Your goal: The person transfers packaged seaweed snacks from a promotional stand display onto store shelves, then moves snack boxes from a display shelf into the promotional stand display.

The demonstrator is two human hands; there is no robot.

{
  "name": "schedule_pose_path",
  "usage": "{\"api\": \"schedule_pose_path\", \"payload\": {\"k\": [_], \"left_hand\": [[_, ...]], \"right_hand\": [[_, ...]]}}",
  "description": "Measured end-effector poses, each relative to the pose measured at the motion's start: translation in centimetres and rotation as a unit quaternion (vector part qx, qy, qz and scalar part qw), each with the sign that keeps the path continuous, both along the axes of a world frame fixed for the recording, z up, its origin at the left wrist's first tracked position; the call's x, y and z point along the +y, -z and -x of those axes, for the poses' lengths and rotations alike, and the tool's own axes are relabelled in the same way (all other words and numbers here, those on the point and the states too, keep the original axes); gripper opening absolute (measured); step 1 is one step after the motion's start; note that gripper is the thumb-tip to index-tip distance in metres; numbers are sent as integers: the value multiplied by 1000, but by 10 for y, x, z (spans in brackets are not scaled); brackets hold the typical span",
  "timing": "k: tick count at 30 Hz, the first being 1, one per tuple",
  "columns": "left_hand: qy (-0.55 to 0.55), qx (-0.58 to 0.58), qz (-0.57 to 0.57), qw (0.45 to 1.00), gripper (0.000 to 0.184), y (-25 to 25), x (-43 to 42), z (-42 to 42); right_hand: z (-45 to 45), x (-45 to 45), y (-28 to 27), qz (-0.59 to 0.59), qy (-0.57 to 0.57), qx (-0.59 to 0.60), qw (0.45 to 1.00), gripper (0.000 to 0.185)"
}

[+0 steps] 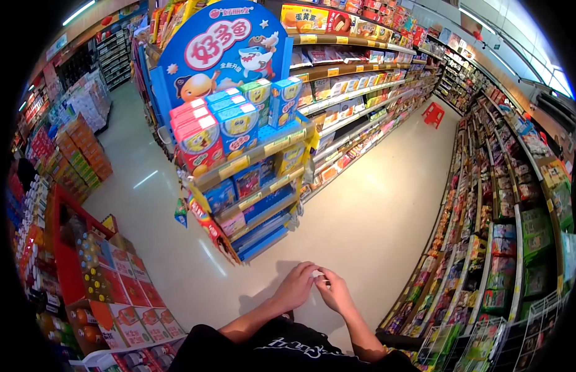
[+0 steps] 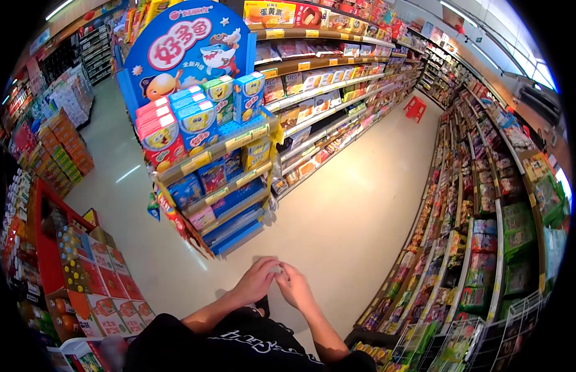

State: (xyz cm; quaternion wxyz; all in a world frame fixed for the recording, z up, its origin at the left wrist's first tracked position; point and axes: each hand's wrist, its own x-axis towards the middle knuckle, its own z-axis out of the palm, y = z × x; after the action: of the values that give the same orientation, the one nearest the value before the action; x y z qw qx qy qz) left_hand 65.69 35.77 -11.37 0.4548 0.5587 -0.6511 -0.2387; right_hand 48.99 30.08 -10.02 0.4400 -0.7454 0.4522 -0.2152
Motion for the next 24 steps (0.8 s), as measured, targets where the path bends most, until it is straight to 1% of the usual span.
{"api": "schedule_pose_path", "payload": {"k": [2, 4, 5, 7, 11, 13, 17, 19, 21, 24], "left_hand": [[2, 27, 2, 1000, 38, -6, -38, -3], [-11, 50, -2, 999, 38, -4, -69, -4], [-16, 57, 17, 998, 38, -2, -82, -5], [-28, 74, 52, 996, 38, 0, -105, -8], [-39, 43, 29, 998, 38, -16, -134, -26], [-49, 50, 21, 997, 38, -28, -149, -38], [-118, 52, 50, 990, 41, -52, -170, -61], [-155, 49, 67, 984, 42, -67, -181, -72], [-184, 42, 79, 979, 44, -86, -193, -81], [-234, 18, 124, 964, 45, -104, -214, -91]], "right_hand": [[-5, -40, -8, 20, -6, -46, 999, 38], [-16, -73, -17, 57, -9, -32, 998, 37], [-21, -85, -19, 73, -10, -26, 997, 36], [-31, -108, -18, 58, 6, -39, 998, 34], [-52, -145, -27, 58, -2, -85, 995, 30], [-65, -169, -31, 76, -41, -118, 989, 29], [-98, -213, -49, 95, -108, -172, 974, 27], [-116, -231, -67, 88, -127, -175, 972, 27], [-130, -251, -74, 80, -145, -191, 968, 29], [-147, -287, -92, 126, -190, -252, 941, 30]]}}
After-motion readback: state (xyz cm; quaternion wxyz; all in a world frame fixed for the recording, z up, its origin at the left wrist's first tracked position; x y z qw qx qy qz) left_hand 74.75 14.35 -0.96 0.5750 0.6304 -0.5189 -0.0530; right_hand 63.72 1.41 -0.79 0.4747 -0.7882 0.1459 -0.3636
